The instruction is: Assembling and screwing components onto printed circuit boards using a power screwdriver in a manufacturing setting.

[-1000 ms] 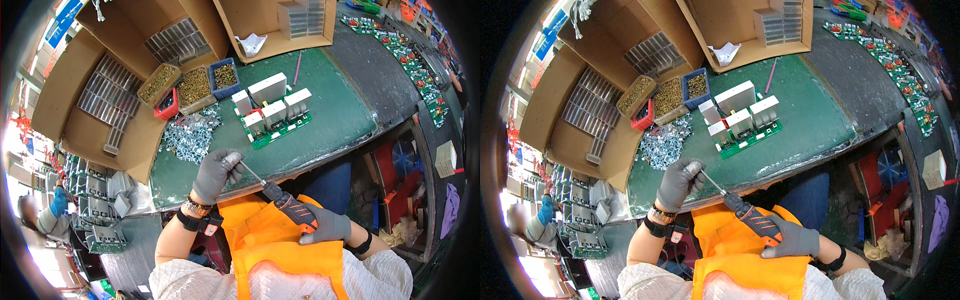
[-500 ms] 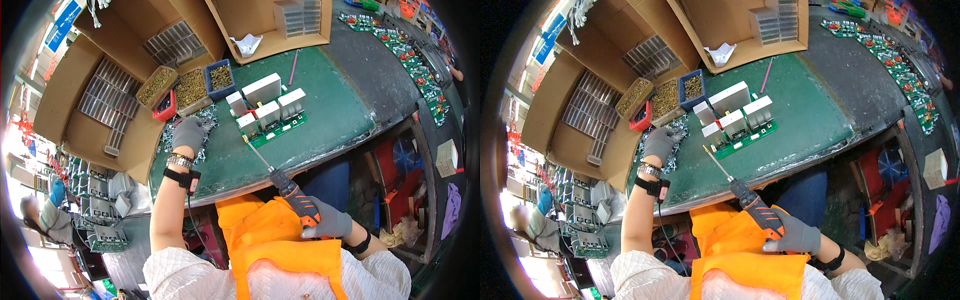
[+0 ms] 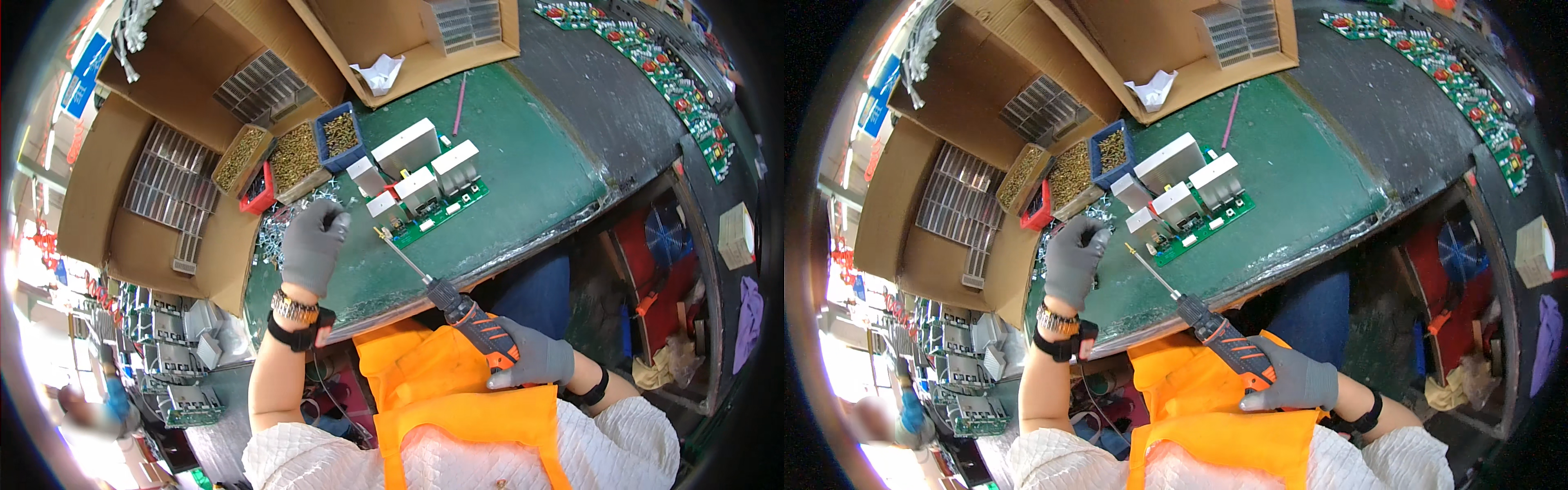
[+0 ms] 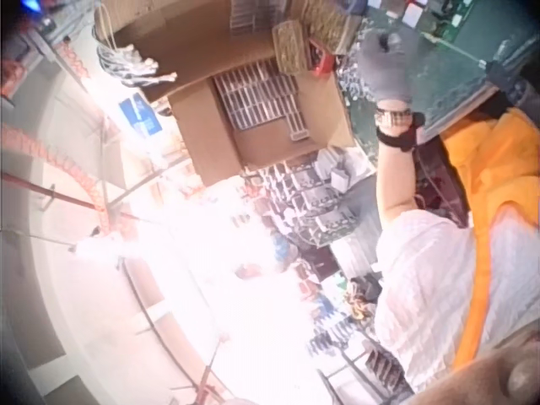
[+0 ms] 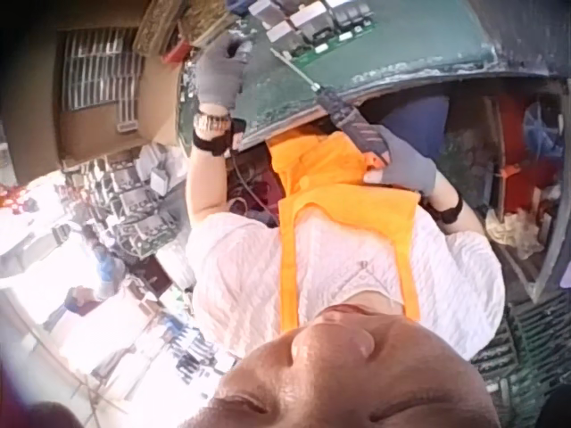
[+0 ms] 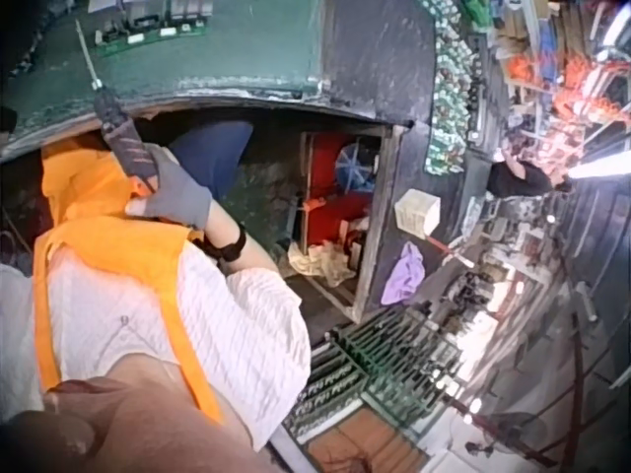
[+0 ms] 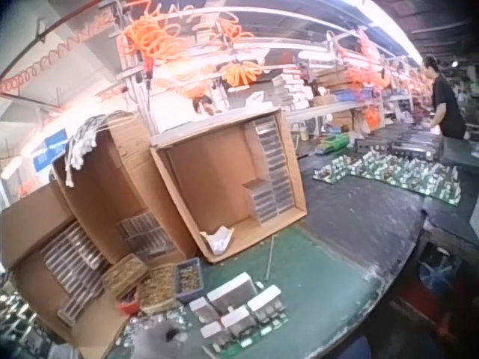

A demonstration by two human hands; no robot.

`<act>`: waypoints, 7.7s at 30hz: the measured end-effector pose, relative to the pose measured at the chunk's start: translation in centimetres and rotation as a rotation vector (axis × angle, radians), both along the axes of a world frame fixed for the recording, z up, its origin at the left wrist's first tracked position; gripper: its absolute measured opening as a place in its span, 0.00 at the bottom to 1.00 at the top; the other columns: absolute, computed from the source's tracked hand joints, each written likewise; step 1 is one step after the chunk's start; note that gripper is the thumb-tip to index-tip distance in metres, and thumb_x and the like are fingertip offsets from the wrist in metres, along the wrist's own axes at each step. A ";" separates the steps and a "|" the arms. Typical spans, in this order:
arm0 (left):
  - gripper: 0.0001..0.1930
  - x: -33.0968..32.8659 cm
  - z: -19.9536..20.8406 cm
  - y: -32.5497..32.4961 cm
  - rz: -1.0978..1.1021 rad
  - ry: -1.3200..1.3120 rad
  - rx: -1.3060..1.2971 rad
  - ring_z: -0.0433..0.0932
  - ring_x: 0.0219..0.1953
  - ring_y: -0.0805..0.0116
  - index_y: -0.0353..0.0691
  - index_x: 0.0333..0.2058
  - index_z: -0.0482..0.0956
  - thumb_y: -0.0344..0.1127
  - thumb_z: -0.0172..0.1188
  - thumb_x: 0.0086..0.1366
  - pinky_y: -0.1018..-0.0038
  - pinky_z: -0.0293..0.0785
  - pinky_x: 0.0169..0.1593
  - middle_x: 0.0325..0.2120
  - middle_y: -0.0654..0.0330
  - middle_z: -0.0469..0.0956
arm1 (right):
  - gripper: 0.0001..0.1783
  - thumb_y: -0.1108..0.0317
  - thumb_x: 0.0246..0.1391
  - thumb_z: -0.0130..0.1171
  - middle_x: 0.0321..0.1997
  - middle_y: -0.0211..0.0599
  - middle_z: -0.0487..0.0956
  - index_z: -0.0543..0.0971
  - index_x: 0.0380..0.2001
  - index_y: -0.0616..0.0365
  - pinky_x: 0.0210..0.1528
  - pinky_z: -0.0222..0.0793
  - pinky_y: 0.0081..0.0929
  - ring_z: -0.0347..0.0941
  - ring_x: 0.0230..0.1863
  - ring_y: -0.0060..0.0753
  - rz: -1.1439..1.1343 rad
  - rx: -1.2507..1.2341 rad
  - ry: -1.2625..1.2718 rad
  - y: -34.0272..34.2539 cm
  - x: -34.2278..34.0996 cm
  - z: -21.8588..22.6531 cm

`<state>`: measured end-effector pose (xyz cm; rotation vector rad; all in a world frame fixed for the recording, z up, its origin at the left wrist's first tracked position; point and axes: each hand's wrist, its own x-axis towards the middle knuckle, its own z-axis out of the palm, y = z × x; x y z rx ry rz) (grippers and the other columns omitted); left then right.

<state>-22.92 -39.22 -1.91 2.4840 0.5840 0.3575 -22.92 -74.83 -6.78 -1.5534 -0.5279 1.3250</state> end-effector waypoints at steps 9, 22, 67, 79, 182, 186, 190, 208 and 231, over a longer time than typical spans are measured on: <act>0.04 -0.2 2.8 -5.1 -0.127 0.032 -0.157 0.69 0.24 0.81 0.36 0.33 0.80 0.29 0.63 0.60 0.80 0.68 0.31 0.20 0.67 0.74 | 0.51 0.54 0.39 0.75 0.45 0.36 0.72 0.60 0.62 0.60 0.49 0.68 0.25 0.70 0.44 0.27 -0.075 -0.003 0.072 -0.5 0.2 0.4; 0.08 5.9 -1.0 -9.0 -0.427 -0.110 0.509 0.62 0.60 0.49 0.48 0.29 0.83 0.33 0.68 0.47 0.52 0.57 0.60 0.57 0.58 0.69 | 0.47 0.59 0.38 0.75 0.39 0.34 0.72 0.61 0.59 0.60 0.38 0.72 0.23 0.70 0.35 0.23 -0.291 0.038 0.203 -4.0 1.1 -0.8; 0.31 10.4 -5.6 -9.8 -0.611 -0.331 0.785 0.72 0.48 0.51 0.43 0.41 0.64 0.31 0.70 0.35 0.54 0.65 0.46 0.50 0.51 0.70 | 0.42 0.69 0.42 0.68 0.29 0.32 0.74 0.58 0.60 0.55 0.25 0.71 0.27 0.71 0.23 0.25 -0.396 0.079 0.468 -4.7 4.1 -2.0; 0.32 10.2 -3.6 -10.2 -0.633 -0.271 0.731 0.71 0.50 0.53 0.44 0.45 0.65 0.34 0.71 0.39 0.54 0.64 0.51 0.50 0.52 0.69 | 0.39 0.64 0.42 0.70 0.32 0.30 0.71 0.61 0.56 0.58 0.27 0.71 0.23 0.70 0.24 0.20 -0.385 0.134 0.510 -3.5 2.9 -2.6; 0.36 9.2 -3.4 -10.1 -0.402 0.115 0.819 0.72 0.45 0.56 0.35 0.54 0.67 0.46 0.69 0.50 0.60 0.66 0.50 0.41 0.54 0.72 | 0.42 0.61 0.42 0.72 0.34 0.31 0.71 0.61 0.58 0.58 0.30 0.72 0.22 0.71 0.28 0.20 -0.409 -0.007 0.272 -2.8 1.1 -2.4; 0.35 9.4 -3.5 -10.0 -0.411 0.090 0.807 0.72 0.45 0.56 0.36 0.54 0.68 0.46 0.68 0.50 0.59 0.66 0.50 0.41 0.54 0.72 | 0.41 0.62 0.43 0.72 0.33 0.31 0.71 0.61 0.57 0.57 0.29 0.72 0.22 0.71 0.28 0.20 -0.413 0.006 0.285 -2.3 0.9 -2.9; 0.34 9.4 -3.5 -9.9 -0.416 0.050 0.799 0.72 0.45 0.56 0.36 0.53 0.68 0.46 0.68 0.50 0.59 0.66 0.50 0.40 0.54 0.72 | 0.40 0.63 0.44 0.70 0.33 0.30 0.71 0.61 0.57 0.57 0.29 0.72 0.22 0.71 0.27 0.20 -0.434 0.032 0.299 -1.9 0.7 -3.4; 0.39 9.6 -1.8 -10.6 -0.430 0.205 0.814 0.73 0.47 0.56 0.36 0.51 0.69 0.53 0.73 0.44 0.57 0.65 0.51 0.40 0.55 0.73 | 0.37 0.67 0.44 0.67 0.30 0.32 0.72 0.60 0.56 0.55 0.26 0.72 0.25 0.71 0.23 0.24 -0.441 0.177 0.490 -2.0 0.1 -3.9; 0.36 11.1 -2.6 -11.9 -0.401 0.139 0.696 0.75 0.42 0.55 0.37 0.46 0.70 0.53 0.74 0.43 0.62 0.71 0.45 0.37 0.53 0.73 | 0.39 0.61 0.42 0.71 0.31 0.31 0.71 0.62 0.55 0.57 0.28 0.71 0.23 0.69 0.26 0.19 -0.411 0.043 0.079 -2.6 1.9 -3.5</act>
